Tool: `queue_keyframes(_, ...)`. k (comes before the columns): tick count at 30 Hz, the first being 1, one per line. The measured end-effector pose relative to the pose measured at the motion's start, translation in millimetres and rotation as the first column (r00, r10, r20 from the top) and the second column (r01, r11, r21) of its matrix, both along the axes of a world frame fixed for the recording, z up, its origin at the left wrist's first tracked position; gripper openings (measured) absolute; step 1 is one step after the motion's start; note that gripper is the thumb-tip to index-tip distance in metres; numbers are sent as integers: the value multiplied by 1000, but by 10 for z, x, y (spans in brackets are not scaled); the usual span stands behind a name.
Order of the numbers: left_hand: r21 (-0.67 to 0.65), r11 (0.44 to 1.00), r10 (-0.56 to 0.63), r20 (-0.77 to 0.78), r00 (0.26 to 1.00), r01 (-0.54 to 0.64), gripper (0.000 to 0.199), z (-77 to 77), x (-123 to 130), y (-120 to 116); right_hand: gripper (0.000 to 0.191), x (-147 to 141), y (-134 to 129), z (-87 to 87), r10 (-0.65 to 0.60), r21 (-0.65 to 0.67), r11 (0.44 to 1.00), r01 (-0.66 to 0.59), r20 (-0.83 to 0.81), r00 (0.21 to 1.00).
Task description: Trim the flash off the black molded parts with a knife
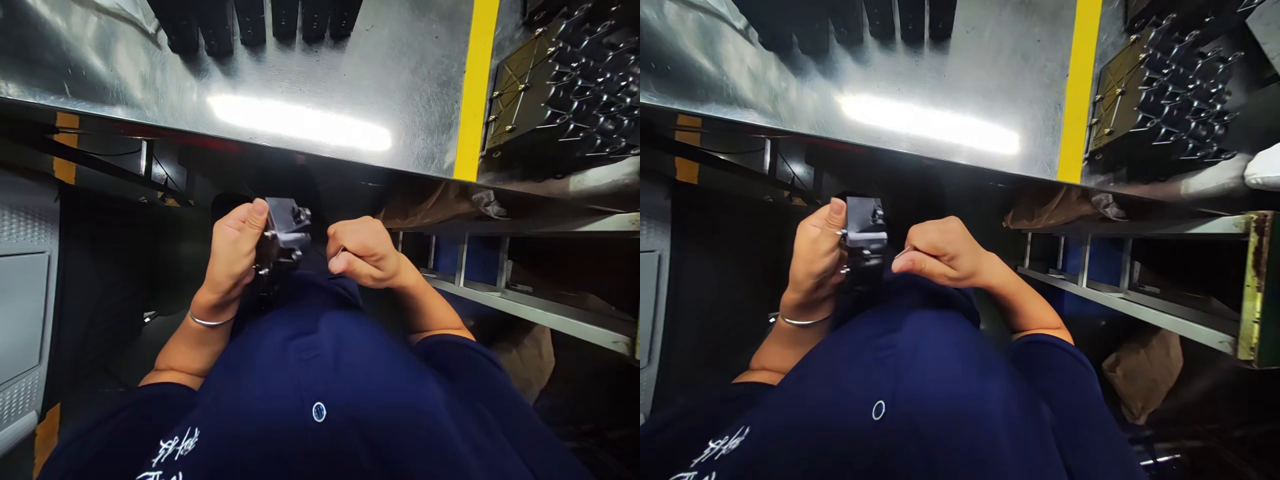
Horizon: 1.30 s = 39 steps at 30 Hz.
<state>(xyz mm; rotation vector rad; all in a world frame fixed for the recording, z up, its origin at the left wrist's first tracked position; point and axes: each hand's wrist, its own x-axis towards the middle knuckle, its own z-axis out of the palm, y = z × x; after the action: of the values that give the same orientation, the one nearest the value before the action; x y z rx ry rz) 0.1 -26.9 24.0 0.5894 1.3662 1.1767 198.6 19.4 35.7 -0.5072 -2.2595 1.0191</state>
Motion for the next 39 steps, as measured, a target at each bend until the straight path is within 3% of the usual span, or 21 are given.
queue_keyframes(4, -135, 989, -31, 219, 975, 62, 46, -52, -54, 107, 45, -14, 7, -8, -282, 35, 959, 281, 31, 959)
queue_keyframes(7, -107, 985, -101, 267, 958, 133, 47, -101, -9, 88, 34, -48, 26, -28, -381, 146, 919, 365, 95, 920)
queue_keyframes(12, -106, 985, -103, 257, 961, 134, 46, -127, 73, 8, 29, -58, 51, -40, -439, 242, 875, 420, 31, 898)
queue_keyframes(16, -113, 985, -97, 268, 959, 131, 45, -129, 76, 21, 29, -51, 37, -65, -428, 281, 870, 406, 18, 903)
queue_keyframes(27, -114, 990, -43, 316, 948, 83, 45, -105, 94, 42, 38, -41, 3, -147, -541, 425, 787, 447, 126, 832)
queue_keyframes(39, -124, 990, -22, 335, 942, 68, 40, -118, 98, 39, 39, -48, -15, -186, -573, 457, 769, 446, 184, 799)
